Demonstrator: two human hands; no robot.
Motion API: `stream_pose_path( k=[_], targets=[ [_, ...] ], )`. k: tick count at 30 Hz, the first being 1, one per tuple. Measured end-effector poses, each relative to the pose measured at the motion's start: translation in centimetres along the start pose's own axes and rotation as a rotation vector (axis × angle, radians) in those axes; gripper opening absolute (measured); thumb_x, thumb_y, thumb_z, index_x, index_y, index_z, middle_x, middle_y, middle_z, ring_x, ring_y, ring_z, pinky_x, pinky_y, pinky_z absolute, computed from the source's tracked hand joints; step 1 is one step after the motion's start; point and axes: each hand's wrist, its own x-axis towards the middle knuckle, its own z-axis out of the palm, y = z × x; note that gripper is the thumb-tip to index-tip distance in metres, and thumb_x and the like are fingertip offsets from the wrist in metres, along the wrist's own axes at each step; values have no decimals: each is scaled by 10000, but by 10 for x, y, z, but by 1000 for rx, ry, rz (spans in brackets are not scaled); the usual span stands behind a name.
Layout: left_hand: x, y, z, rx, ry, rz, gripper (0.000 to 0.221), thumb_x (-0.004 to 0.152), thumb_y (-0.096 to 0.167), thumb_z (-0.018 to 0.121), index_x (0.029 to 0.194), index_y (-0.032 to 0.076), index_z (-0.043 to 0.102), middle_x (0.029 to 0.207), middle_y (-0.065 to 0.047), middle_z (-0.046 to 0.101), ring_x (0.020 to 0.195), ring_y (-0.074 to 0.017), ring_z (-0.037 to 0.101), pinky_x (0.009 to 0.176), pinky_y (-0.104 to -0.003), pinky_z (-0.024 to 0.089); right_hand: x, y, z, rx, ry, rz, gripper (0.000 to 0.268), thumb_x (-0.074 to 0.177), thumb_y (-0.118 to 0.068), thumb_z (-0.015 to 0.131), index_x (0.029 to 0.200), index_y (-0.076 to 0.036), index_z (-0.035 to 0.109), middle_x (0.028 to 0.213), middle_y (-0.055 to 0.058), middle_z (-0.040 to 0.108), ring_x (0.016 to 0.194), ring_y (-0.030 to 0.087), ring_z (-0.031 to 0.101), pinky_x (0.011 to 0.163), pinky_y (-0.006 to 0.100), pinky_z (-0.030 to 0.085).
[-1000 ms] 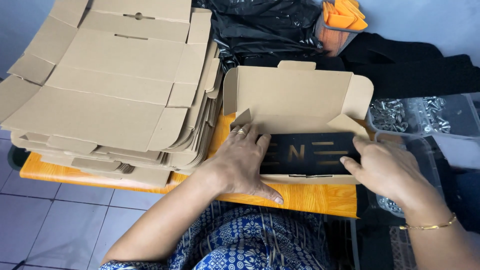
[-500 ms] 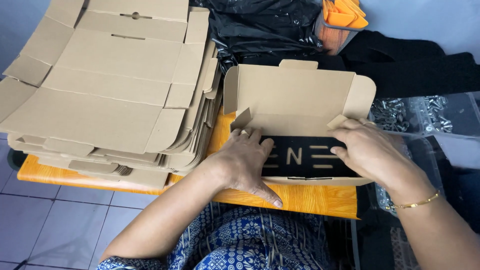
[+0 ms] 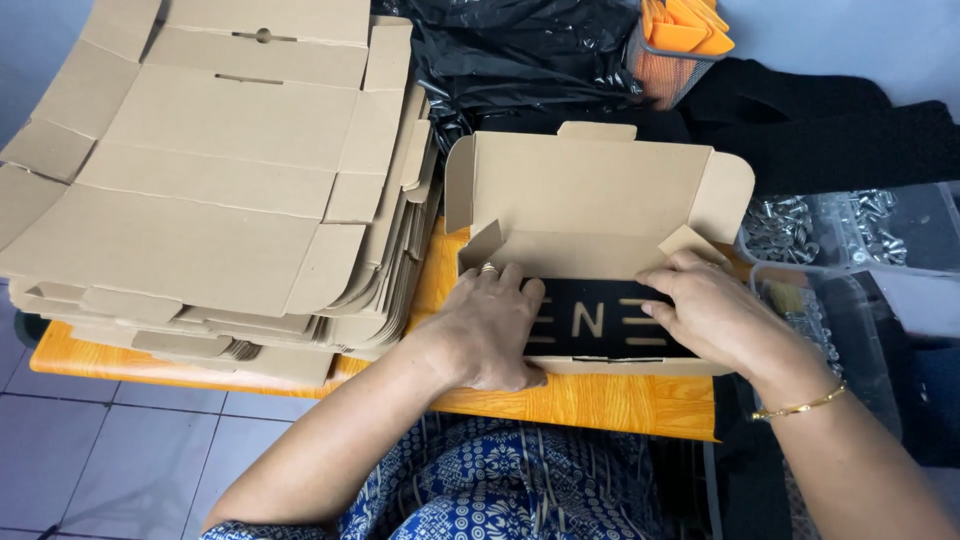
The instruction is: Folding a cardboard box and cleaning metal plates with a brush before packing them into the box with foam padding.
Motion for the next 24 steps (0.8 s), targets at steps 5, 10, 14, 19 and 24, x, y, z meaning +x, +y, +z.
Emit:
stream_pose_path(
  k=[5,10,14,19,24],
  targets=[
    [-4,1,0,-13,9,5,940,720,628,767,1395,36,489,1315,-207,571,1293,-442,541,1071,-501,445,-6,-10,-12,16,-10,19,529,903,-347,678,1423,-259,634,1366,68,599,1300,340,589,1003,454,551],
    [-22,8,-21,-17,19,35,1056,731,622,825,1484,-3,428,1422,-282,486,1389,-515,432,1126,-526,410,-4,-10,-10,27,-7,25,544,880,-358,720,1411,-268,652,1357,73,600,1302,323,591,995,451,554],
    [-16,0,-11,-85,-9,69,999,673,629,826,1385,-2,523,1326,-277,583,1296,-491,539,1092,-523,448,-2,-13,-8,30,-5,18,500,898,-302,696,1394,-244,671,1335,115,605,1294,366,586,1011,478,540],
    [-42,-1,-44,-412,113,188,979,775,519,812,1450,-103,470,1411,-395,514,1371,-588,437,1163,-598,352,-8,-20,-18,34,2,26,507,886,-274,704,1391,-238,670,1338,134,601,1298,389,580,1011,503,536],
    [16,-46,20,42,973,-170,354,870,347,768,1022,37,691,1033,-152,625,975,-414,690,938,-463,558,-8,-22,-16,32,29,-25,580,840,-221,737,1413,-265,653,1330,103,606,1269,369,600,986,487,545]
  ],
)
